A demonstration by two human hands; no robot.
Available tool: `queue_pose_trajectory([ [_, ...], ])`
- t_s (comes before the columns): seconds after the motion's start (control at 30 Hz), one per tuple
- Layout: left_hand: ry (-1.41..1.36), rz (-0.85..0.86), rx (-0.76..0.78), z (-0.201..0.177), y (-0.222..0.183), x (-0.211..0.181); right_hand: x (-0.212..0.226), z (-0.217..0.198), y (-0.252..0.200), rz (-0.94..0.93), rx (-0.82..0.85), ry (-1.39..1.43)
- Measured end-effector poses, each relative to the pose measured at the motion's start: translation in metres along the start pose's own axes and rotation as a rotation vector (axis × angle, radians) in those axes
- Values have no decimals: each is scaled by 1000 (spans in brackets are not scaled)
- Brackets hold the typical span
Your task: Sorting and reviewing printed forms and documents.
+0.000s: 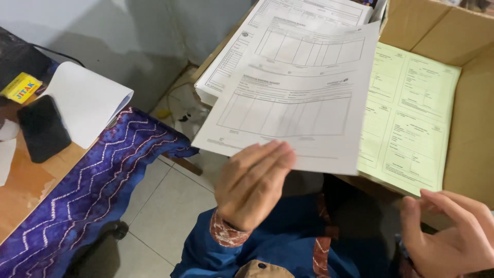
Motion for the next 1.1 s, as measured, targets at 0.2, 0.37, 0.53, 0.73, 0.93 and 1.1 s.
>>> queue_pose_trajectory([
  [0.2, -172, 169, 66, 23, 37, -47, 49, -4, 14, -309, -151, 6],
  [0.37, -284, 249, 69, 51, 40, -80, 29, -29, -14, -357, -201, -135],
  [0.53, -394, 220, 201, 95, 21, -108, 15, -41, -16, -155, -209, -240],
  [0.73, -397, 178, 268, 137, 5, -116, -10, -42, -16, -34, -127, -262],
  [0.93, -358, 111, 278, 161, -20, -109, -25, -34, -6, -25, -99, -215],
  [1.1, -364, 58, 424, 140, -11, -80, -31, -30, -5, 44, -55, -231],
])
Point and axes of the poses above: each hand's wrist, its own y-axis towards the middle knuckle, its own z-axis out of the palm, x = y × z, the point moved 9 cm from there along y, towards the middle knuckle, and after that the axes turned 4 degrees about z, right-handed, at the moved point
